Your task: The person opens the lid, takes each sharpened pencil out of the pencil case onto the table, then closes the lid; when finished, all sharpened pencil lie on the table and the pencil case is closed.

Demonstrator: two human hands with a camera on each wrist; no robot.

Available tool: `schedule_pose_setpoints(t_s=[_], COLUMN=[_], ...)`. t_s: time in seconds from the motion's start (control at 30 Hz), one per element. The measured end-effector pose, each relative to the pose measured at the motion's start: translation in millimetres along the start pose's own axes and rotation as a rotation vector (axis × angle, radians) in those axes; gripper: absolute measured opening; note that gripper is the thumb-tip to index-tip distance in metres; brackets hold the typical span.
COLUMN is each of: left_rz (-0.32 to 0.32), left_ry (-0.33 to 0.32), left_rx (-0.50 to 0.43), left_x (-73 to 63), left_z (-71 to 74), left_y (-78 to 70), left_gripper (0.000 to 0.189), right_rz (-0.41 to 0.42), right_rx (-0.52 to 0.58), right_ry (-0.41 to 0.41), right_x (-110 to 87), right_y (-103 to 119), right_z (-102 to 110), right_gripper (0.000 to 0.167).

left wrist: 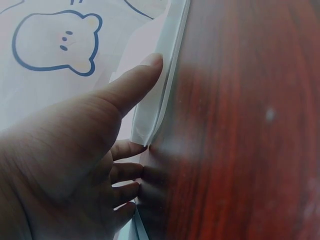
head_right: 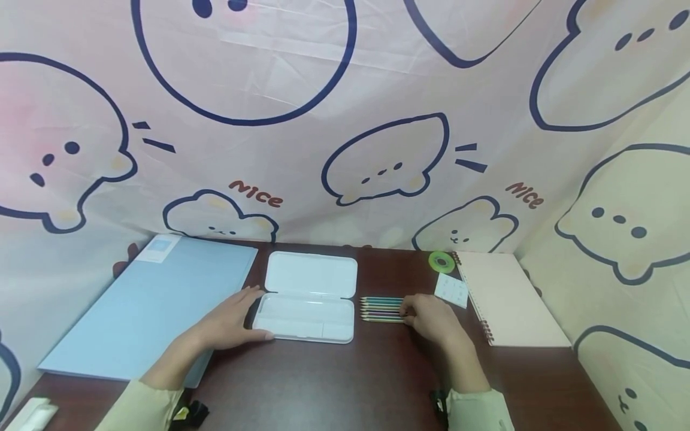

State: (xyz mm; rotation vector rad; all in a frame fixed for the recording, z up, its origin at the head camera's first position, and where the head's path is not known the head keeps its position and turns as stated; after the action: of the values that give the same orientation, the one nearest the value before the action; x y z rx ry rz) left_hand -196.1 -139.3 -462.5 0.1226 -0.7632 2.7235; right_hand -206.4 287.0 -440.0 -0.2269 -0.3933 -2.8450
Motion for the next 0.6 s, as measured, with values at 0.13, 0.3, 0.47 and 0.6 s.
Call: schedule_pose_setpoints(t_s=[0.13, 0.3, 0.47, 0.6], left_rz=[0.002, 0.006, 0.007, 0.005], left_ry=[0.000, 0.003, -0.001, -0.004], left_rx=[0.003, 0.005, 0.006, 0.011], left_x=[0.3, 0.5, -0.2, -0.5], left_z=[0.0, -0.1, 0.8, 0.9], left_y=[0.0, -0.6, -1.5, -3.1], left_gripper=[0.101, 0.101, 0.101, 0.101], right_rz=[0.000, 0.011, 0.055, 0.053], right_rx=[0.079, 0.167, 0.190, 0.231], right_ry=[-0.011, -0.041, -0.077, -0.078], right_x=[2.9, 8.4, 15.1, 23.0], right_y=[0.8, 6.2, 12.9, 18.8], right_z=[3.5, 9.7, 11.4, 10.6], right_gripper=[0.009, 0.010, 0.017, 0.027])
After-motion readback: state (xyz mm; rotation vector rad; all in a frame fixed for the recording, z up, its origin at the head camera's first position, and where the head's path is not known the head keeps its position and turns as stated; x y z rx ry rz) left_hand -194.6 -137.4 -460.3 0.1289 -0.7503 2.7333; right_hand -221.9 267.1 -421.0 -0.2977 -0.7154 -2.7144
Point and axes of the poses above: each hand's wrist, its own x-axis towards the middle knuckle, its own z-axis out of the back of the hand, y = z × x, the point moved 2 cm from there along x, towards the middle knuckle, and after that the axes turned 13 degrees about -y, right-handed, at the moved point
